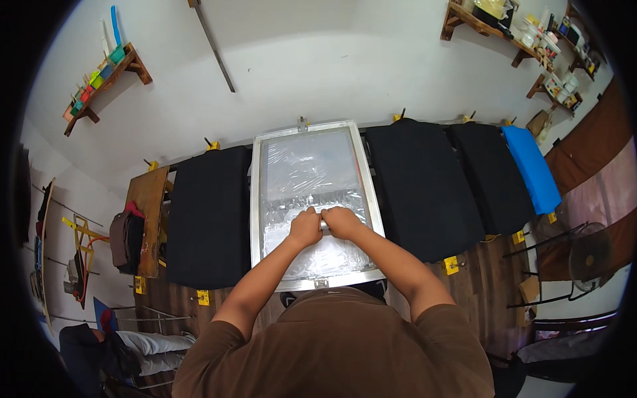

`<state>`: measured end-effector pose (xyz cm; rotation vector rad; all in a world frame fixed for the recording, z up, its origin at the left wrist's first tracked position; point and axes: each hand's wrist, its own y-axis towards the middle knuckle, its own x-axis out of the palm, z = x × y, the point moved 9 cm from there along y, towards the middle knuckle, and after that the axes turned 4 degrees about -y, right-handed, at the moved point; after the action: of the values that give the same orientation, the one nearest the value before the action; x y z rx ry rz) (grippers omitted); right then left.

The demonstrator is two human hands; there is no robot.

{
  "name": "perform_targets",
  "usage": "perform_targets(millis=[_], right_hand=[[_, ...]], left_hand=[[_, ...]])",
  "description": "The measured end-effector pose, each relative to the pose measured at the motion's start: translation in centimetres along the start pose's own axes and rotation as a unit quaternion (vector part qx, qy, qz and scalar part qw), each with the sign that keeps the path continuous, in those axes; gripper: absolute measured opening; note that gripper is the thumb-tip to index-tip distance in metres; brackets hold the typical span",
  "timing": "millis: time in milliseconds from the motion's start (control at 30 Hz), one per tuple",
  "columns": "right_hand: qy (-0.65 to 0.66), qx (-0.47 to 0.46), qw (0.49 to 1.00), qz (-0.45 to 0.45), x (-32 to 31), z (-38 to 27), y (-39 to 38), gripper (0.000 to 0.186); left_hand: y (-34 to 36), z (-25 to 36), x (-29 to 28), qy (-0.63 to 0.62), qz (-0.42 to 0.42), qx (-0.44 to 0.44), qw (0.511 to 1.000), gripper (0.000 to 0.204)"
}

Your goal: Using a squeegee to apply ink to a t-shirt through a screen printing frame.

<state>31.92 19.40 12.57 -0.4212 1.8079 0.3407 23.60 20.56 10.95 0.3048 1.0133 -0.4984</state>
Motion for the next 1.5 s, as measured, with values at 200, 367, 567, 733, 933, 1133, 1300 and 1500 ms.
perform_targets(millis=[200,367,567,733,933,1133,1300,1500], right_hand=[[0.018,0.01,1.0,-0.02,0.4,0.6,0.3,0.029],[0.019,-0.001,1.0,-0.009,0.4,0.0,-0.7,0.025],[0.026,0.004,0.999,-0.034,0.4,-2.4,-3.3,0.018],[0.05,-0.008,0.998,-0.048,1.6,-4.6,-6.7,0.016],[0.087,0.012,0.992,-0.09,2.5,-6.9,-10.2,0.019],[0.114,0.009,0.974,-0.194,1.9,-4.5,-7.0,0.036],[0.024,0.034,0.996,-0.084,-0.6,-1.0,-2.1,0.031],[-0.006,0.036,0.999,-0.002,1.2,-1.3,-2.8,0.018]], left_hand=[[0.5,0.3,0.1,0.017,-0.027,0.005,0.999,0.02],[-0.6,0.7,0.5,0.018,-0.01,0.006,1.0,0.016],[-3.8,1.9,0.8,-0.001,-0.011,0.013,1.0,0.013],[-7.6,3.5,1.5,-0.008,-0.046,0.03,0.998,0.012],[-11.7,4.5,3.1,-0.036,-0.108,0.006,0.993,0.018],[-7.2,3.1,2.5,0.001,-0.296,-0.06,0.953,0.029],[-1.7,2.1,-1.2,0.012,-0.106,-0.051,0.993,0.022],[-2.8,1.2,0.9,-0.001,0.004,-0.012,1.0,0.021]])
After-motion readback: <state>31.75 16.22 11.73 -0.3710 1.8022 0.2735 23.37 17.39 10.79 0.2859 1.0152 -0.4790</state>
